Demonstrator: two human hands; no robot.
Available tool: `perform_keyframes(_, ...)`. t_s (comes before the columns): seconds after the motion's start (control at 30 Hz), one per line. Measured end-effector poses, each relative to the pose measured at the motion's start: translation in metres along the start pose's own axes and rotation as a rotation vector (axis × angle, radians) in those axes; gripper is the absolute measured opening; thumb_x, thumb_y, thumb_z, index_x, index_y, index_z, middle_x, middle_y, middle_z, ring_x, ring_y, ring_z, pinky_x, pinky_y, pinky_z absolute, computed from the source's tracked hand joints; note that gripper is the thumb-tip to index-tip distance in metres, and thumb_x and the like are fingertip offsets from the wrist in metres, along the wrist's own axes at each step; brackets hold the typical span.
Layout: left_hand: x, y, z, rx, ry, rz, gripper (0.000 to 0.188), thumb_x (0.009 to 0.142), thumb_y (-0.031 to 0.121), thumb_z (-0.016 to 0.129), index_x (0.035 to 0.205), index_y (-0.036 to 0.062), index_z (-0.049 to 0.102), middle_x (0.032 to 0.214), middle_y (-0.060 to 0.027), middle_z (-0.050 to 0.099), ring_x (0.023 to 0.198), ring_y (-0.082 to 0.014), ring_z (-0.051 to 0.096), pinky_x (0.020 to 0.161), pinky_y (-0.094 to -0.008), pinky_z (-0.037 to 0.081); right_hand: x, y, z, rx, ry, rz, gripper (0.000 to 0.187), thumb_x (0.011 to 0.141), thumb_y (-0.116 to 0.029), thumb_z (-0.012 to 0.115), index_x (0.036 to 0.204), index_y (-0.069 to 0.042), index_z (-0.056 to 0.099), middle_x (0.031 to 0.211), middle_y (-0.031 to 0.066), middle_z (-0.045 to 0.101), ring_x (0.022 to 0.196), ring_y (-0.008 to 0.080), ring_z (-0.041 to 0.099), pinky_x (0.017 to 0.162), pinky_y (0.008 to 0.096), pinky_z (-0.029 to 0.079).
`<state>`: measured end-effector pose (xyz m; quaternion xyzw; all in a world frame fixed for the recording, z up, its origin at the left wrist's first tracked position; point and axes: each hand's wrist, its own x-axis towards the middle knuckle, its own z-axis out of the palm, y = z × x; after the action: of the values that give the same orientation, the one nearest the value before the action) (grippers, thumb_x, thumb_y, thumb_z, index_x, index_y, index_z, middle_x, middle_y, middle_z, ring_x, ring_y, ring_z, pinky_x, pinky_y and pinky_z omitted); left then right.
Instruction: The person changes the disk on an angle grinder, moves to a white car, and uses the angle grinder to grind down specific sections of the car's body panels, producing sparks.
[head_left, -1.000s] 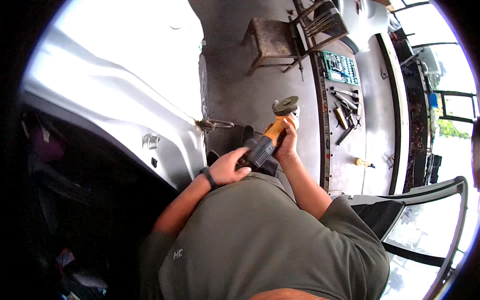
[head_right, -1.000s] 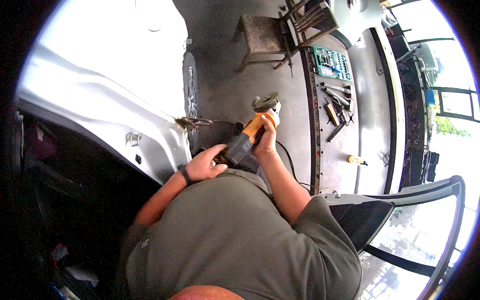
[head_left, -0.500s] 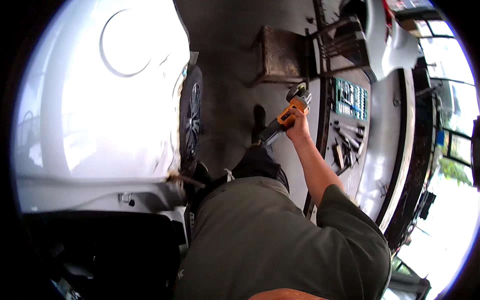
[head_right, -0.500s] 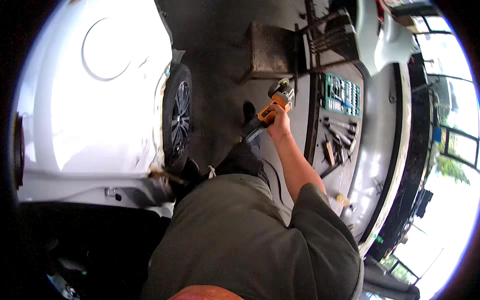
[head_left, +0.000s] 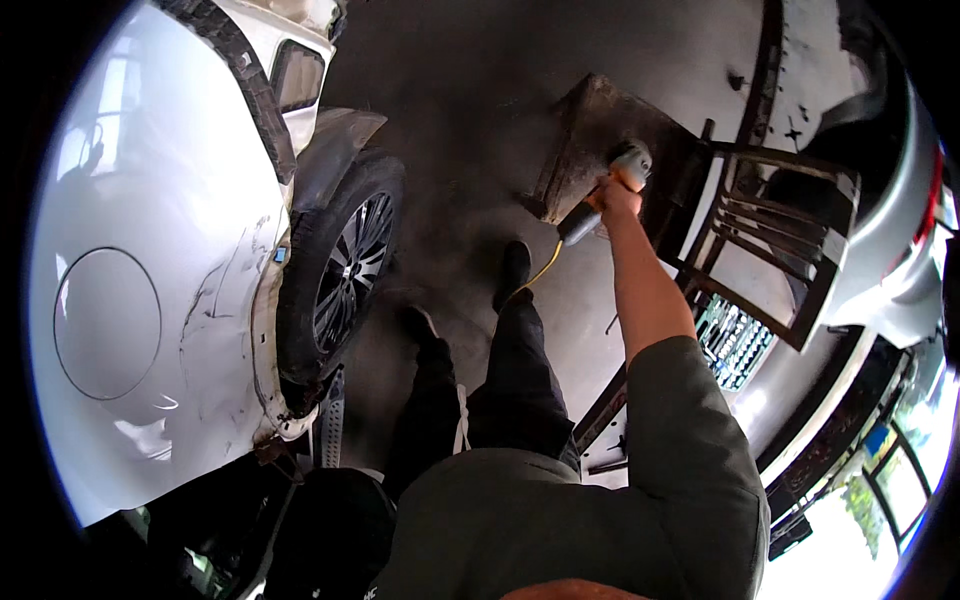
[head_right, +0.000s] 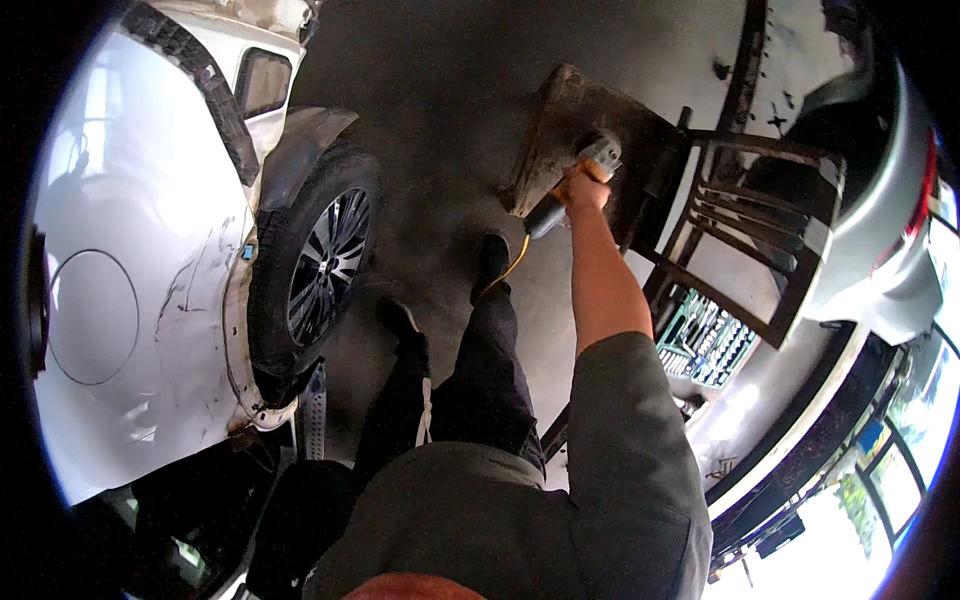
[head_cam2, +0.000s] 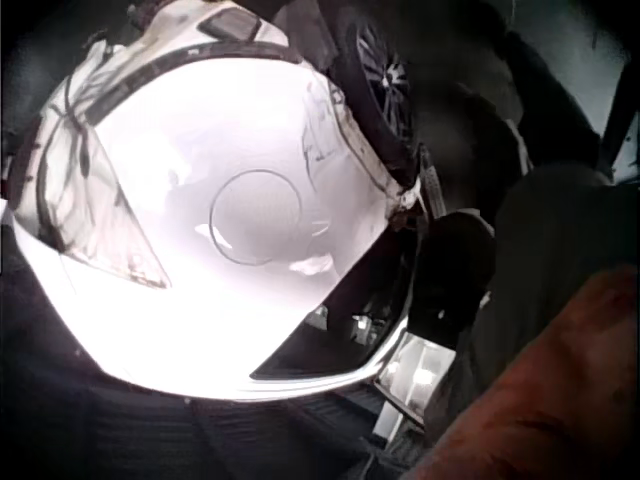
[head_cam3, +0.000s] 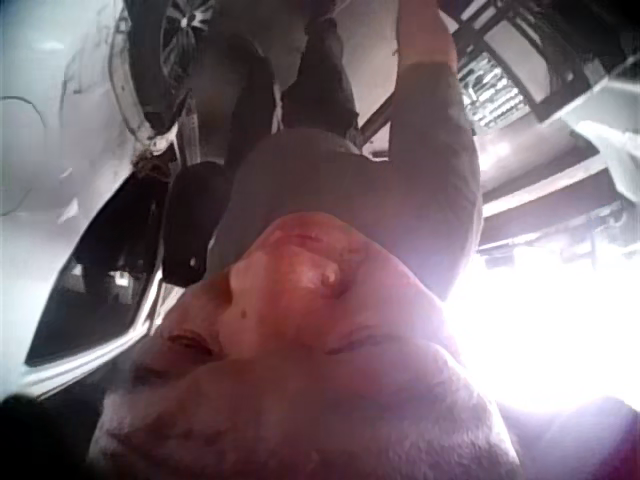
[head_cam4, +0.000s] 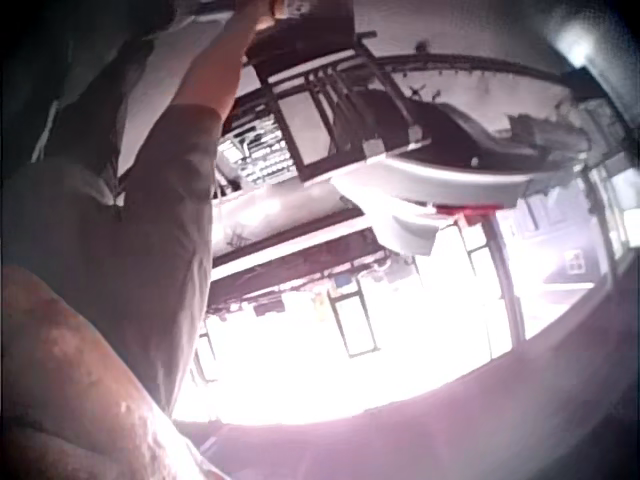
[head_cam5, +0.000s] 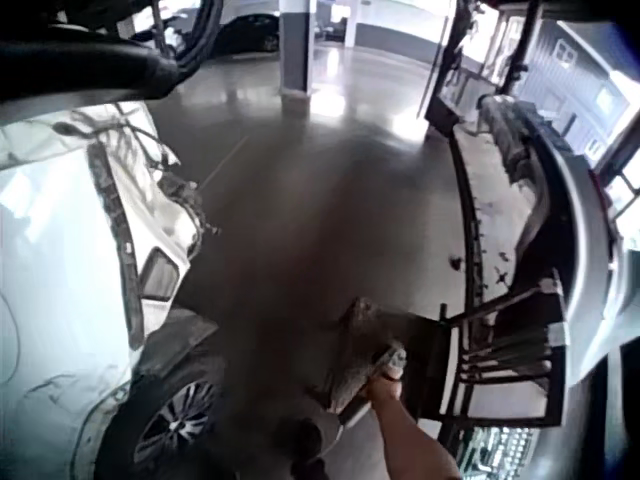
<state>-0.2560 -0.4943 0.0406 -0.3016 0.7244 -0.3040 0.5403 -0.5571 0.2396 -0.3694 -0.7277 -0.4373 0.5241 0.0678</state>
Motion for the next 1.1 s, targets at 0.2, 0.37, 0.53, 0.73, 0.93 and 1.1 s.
perform_keyframes(0.2,-0.060,0.021,0.014,0.066,-0.089,-0.074,0.057,0.097,0.047,0.055,0.140,0.0099,0.053,0.142,-0.0169,0.048,0.132,-0.0357,0.045,0.109,-0.0591,0.031,0.036,-0.041,0.033,-0.035,0.008,-0.075,0.080,0.070,-0.017,0.094,0.131,0.005,0.048,0.128,0.0194,0.063,0.116,0.0318,0.065,0.094,0.0469,0.057)
perform_keyframes(0.37,-0.101,0.016,0.045,0.076,-0.173,-0.105,0.063,0.097,0.053,0.054,0.145,0.0116,0.051,0.150,-0.0174,0.043,0.139,-0.0375,0.040,0.112,-0.0634,0.027,0.022,-0.059,0.036,-0.231,0.179,-0.190,0.068,0.069,-0.023,0.095,0.119,0.011,0.062,0.119,0.0167,0.069,0.102,0.0282,0.071,0.089,0.0389,0.058)
perform_keyframes(0.53,-0.138,0.021,0.070,0.089,-0.272,-0.080,0.070,0.097,0.059,0.054,0.149,0.0134,0.049,0.158,-0.0179,0.039,0.146,-0.0394,0.035,0.116,-0.0678,0.022,-0.007,-0.045,-0.004,-0.456,0.053,-0.181,0.082,0.062,-0.043,0.094,0.118,0.007,0.062,0.118,0.0180,0.070,0.099,0.0290,0.071,0.087,0.0406,0.059)
perform_keyframes(0.73,-0.126,0.041,0.128,-0.183,-0.333,-0.031,0.083,0.090,0.072,0.051,0.150,0.0146,0.051,0.168,-0.0232,0.018,0.155,-0.0447,0.013,0.120,-0.0685,0.011,-0.197,0.069,0.030,-0.617,-1.047,-0.293,0.033,0.099,-0.025,0.065,0.123,-0.003,0.064,0.101,0.0096,0.072,0.082,0.0170,0.068,0.068,0.0293,0.055)
perform_keyframes(0.93,-0.095,0.054,0.069,-0.054,-0.333,0.108,0.061,0.086,0.050,0.061,0.136,0.0149,0.066,0.137,-0.0205,0.062,0.131,-0.0355,0.058,0.104,-0.0485,0.048,-0.579,0.126,-0.008,-1.027,-1.988,-0.690,0.049,0.097,-0.044,0.069,0.116,0.001,0.063,0.095,0.0129,0.073,0.087,0.0221,0.070,0.076,0.0367,0.055)
perform_keyframes(1.1,-0.017,0.045,0.099,-0.370,-0.586,0.222,0.066,0.091,0.050,0.057,0.142,0.0089,0.059,0.147,-0.0186,0.055,0.139,-0.0354,0.049,0.106,-0.0530,0.046,-0.700,0.181,-0.024,-1.219,-1.891,-1.359,0.056,0.094,-0.054,0.066,0.113,-0.002,0.064,0.092,0.0224,0.073,0.088,0.0395,0.072,0.079,0.0501,0.055)
